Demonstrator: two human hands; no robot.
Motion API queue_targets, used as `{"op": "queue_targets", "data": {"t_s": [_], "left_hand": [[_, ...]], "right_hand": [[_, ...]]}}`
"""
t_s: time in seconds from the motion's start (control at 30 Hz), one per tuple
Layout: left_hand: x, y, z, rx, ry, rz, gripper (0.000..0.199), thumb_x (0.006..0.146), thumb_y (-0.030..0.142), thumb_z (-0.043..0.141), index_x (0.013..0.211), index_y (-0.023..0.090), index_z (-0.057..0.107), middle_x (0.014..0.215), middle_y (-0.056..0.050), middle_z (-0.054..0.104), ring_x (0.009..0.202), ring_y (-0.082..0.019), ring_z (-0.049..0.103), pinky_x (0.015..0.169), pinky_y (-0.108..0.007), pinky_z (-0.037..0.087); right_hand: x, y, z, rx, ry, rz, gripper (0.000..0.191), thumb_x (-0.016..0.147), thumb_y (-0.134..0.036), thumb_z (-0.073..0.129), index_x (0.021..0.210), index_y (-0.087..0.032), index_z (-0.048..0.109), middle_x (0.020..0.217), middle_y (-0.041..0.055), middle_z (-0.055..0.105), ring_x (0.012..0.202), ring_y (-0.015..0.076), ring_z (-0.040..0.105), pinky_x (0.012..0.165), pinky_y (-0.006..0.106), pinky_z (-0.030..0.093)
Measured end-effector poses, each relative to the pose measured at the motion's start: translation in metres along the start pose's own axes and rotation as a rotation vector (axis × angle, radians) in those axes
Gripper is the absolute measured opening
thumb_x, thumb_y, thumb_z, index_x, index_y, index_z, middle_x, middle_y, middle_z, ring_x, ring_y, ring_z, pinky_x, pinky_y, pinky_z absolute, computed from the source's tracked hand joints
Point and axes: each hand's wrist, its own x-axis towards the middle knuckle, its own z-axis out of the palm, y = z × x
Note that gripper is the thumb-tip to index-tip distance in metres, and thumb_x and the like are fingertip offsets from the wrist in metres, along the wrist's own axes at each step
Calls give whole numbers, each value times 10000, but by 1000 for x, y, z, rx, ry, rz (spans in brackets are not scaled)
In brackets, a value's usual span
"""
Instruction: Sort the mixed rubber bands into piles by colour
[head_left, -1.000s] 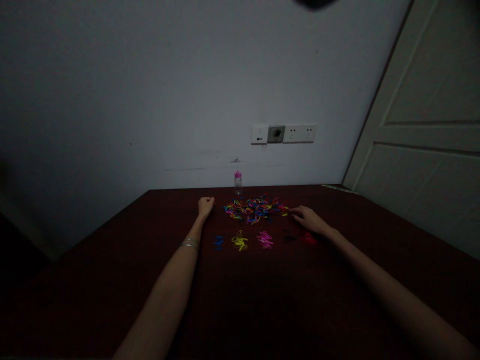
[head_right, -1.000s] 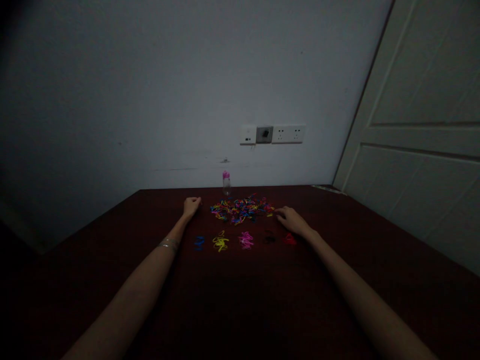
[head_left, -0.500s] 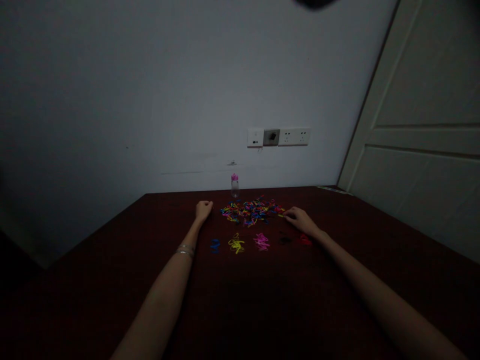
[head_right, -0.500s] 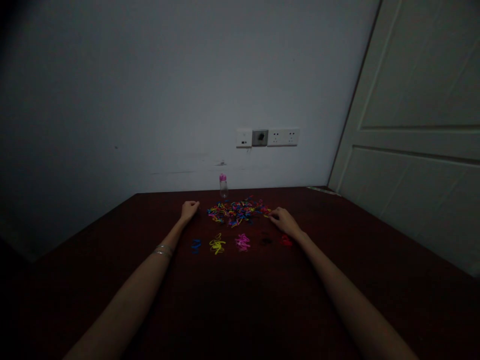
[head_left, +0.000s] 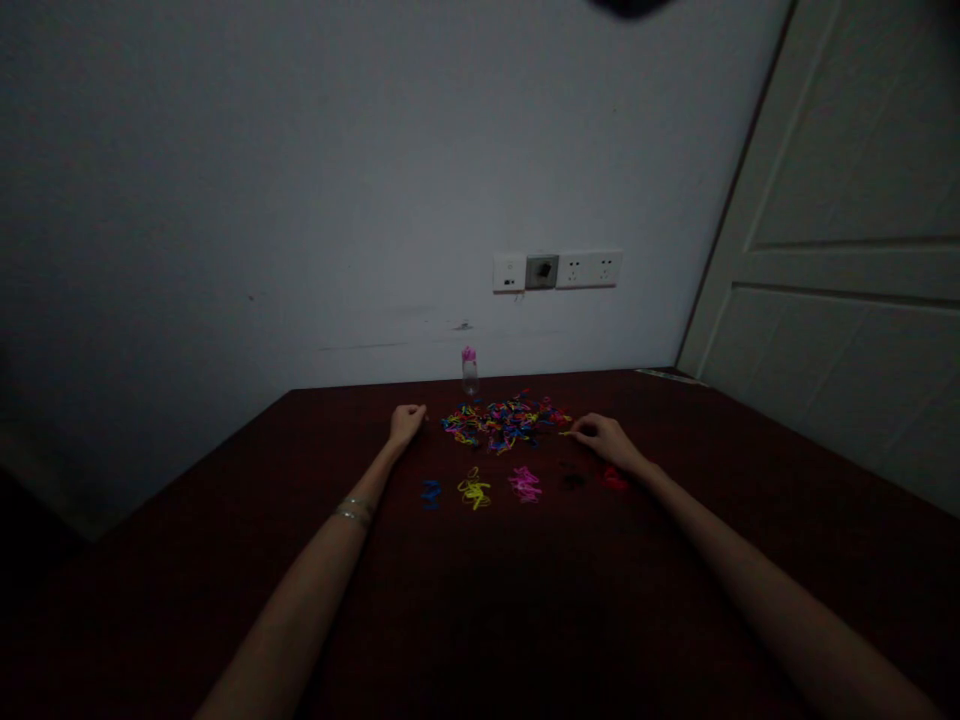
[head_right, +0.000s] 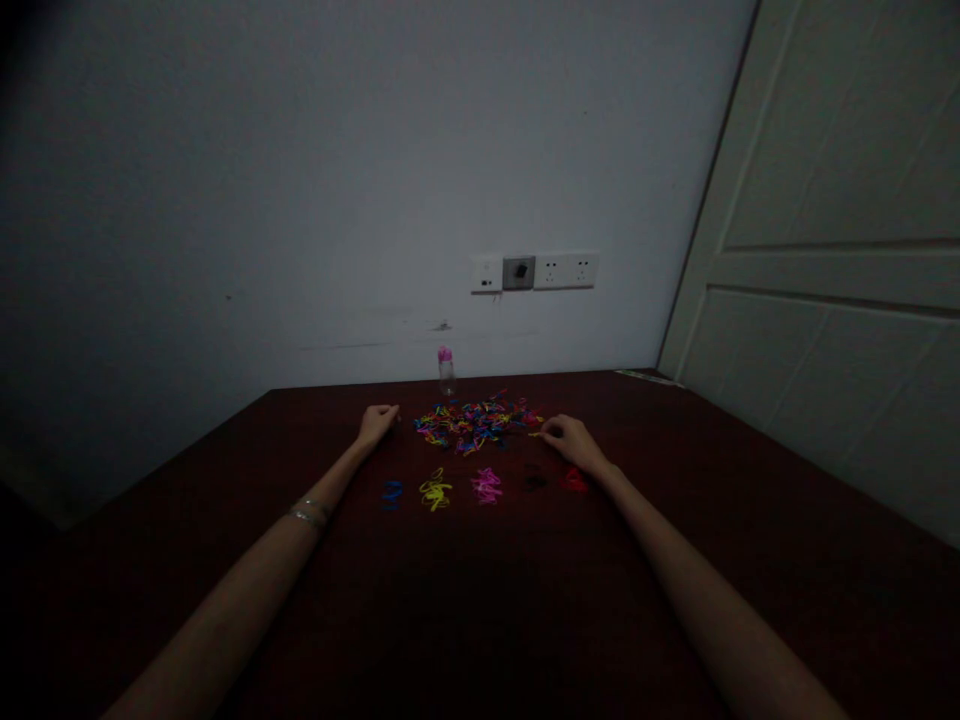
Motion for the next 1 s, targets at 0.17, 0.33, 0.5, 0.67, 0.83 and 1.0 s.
{"op": "queue_targets", "data": {"t_s": [0.17, 0.33, 0.5, 0.67, 0.83, 1.0], "left_hand": [[1, -2, 0, -41, 7, -3, 328, 708, 390, 459, 515, 155, 580, 395, 20, 451, 424, -111, 425, 466, -217, 291], [1, -3, -1, -60, 1, 3, 327, 706, 390, 467, 509, 155, 580, 399, 18, 454, 421, -108, 418, 467, -219, 294], [0, -2, -1, -33, -7, -2, 325, 706, 386, 466, 506, 158, 582, 394, 18, 460, 417, -111, 428, 469, -225, 292], [-1, -3, -1, -36, -22, 0, 319, 705, 380, 465, 509, 156, 579, 382, 23, 442, 410, -107, 417, 464, -221, 286], [-1, -6, -1, -48, -40, 11, 333, 707, 402, 471, 522, 150, 583, 389, 21, 442, 408, -101, 405, 452, -214, 280], [-5, -2, -3, -72, -68, 18, 367, 720, 429, 462, 542, 137, 597, 394, 27, 433, 413, -97, 397, 448, -209, 276]], "right_hand": [[-1, -8, -5, 37, 30, 28, 190, 769, -327, 527, 772, -187, 655, 843, 55, 660, 794, 189, 609, 750, 298, 457], [2, -38, -11, 109, 29, -17, 218, 790, -365, 519, 800, -191, 651, 852, 47, 669, 800, 186, 609, 752, 297, 453], [5, -93, -3, 163, -87, -189, 209, 816, -343, 516, 826, -186, 653, 840, 37, 666, 782, 165, 601, 731, 284, 447], [2, -148, 20, 111, -239, -385, 149, 821, -280, 539, 825, -191, 658, 834, 40, 651, 796, 156, 580, 730, 277, 433], [4, -178, 37, 83, -360, -507, 146, 822, -263, 543, 844, -198, 672, 854, 44, 654, 837, 160, 580, 754, 276, 437], [9, -179, 32, 149, -399, -474, 266, 799, -190, 541, 1037, -240, 649, 981, 34, 665, 880, 160, 602, 787, 282, 448]]}}
